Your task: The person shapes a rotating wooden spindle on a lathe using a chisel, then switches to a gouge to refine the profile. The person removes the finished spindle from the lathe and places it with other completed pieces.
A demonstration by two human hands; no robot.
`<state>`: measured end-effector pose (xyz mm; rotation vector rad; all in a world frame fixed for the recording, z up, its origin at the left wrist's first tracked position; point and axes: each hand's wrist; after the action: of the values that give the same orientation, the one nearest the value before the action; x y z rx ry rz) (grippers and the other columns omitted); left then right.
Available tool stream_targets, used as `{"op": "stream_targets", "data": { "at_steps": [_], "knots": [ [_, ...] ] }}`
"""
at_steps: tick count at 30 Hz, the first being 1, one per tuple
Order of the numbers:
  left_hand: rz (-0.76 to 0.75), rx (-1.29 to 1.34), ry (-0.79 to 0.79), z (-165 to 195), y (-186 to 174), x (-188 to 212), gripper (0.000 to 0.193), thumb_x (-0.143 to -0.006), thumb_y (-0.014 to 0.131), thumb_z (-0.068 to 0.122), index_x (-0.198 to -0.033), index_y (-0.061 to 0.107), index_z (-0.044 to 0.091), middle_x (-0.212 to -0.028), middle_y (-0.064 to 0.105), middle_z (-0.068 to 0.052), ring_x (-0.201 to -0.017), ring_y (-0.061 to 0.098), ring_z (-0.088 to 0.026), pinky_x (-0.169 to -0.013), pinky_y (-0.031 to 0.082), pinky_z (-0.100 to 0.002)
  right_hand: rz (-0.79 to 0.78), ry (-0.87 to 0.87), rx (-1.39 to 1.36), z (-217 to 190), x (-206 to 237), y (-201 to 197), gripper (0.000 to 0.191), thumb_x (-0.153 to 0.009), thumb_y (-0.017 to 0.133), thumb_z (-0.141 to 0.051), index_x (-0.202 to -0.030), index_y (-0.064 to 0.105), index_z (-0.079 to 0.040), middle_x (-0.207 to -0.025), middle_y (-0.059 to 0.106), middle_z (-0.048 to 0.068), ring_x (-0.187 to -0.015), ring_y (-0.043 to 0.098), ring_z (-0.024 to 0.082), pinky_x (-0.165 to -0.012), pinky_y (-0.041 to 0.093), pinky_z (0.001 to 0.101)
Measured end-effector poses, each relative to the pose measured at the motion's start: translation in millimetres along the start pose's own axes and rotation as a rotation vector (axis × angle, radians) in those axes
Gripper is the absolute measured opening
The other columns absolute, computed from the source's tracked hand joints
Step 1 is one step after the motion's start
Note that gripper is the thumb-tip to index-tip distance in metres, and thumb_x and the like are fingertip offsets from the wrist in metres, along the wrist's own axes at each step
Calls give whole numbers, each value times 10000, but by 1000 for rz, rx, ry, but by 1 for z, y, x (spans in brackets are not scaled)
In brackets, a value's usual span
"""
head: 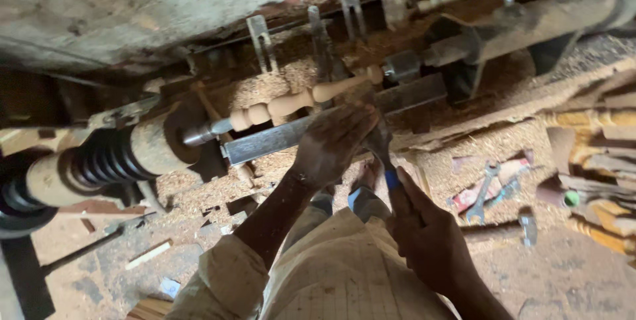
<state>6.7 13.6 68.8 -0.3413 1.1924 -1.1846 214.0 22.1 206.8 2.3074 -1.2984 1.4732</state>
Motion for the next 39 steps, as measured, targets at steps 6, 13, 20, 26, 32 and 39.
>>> {"op": "stream_targets", "data": {
  "at_steps": [6, 13, 20, 26, 32, 39],
  "knots": [
    [71, -19, 21, -6, 23, 0, 363, -1010, 803, 174, -1352, 681, 160, -1427, 656, -1, -1398, 583, -157, -1215, 499, -326, -12, -1, 28, -10, 4, 0, 727, -922, 668, -254, -1605, 420, -259, -583, 602, 65, -483, 544, 134, -455, 474, 326],
    [127, -169, 86, -6, 26, 1, 350, -991, 767, 159, -1336, 705, 156, -1406, 678, -30, -1370, 570, -178, -1135, 530, -342, -71, -11, 59, -10, 3, -5, 808, -909, 661, -234, -1643, 331, -305, -576, 619, 74, -476, 558, 145, -441, 481, 337],
    [11, -84, -77, -1, 24, 8, 295, -1026, 727, 117, -1316, 704, 165, -1364, 709, -45, -1314, 630, -186, -1030, 613, -334, -49, -88, 41, -6, 6, -6, 758, -882, 646, -201, -1588, 391, -307, -562, 595, 86, -470, 561, 162, -438, 493, 341],
    [88, -126, -113, 21, 0, 36, 277, -1012, 739, 140, -1287, 714, 161, -1349, 705, -50, -1306, 672, -213, -1034, 626, -349, -96, -29, 165, 20, 13, 4, 750, -934, 622, -301, -1634, 358, -342, -608, 646, 85, -528, 601, 160, -502, 526, 342],
    [102, -250, -225, 28, -23, 63, 293, -1011, 740, 79, -1287, 729, 177, -1381, 698, -47, -1314, 671, -190, -1057, 628, -341, -286, -272, 122, 42, -7, 2, 846, -829, 660, -183, -1618, 362, -243, -704, 651, 47, -555, 558, 130, -509, 491, 317],
    [68, -240, -303, 32, -27, 60, 330, -984, 712, 22, -1295, 743, 131, -1360, 696, -80, -1298, 648, -210, -1022, 612, -377, -379, -290, 87, 41, -25, -15, 884, -826, 678, -196, -1642, 341, -243, -749, 662, 17, -530, 579, 110, -478, 530, 316]
  ]
}}
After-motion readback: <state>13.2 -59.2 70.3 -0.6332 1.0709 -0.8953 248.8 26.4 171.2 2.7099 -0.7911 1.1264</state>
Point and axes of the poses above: each hand's wrist, its own x-axis away from the middle knuckle, its own y-axis out of the palm, z = x × y
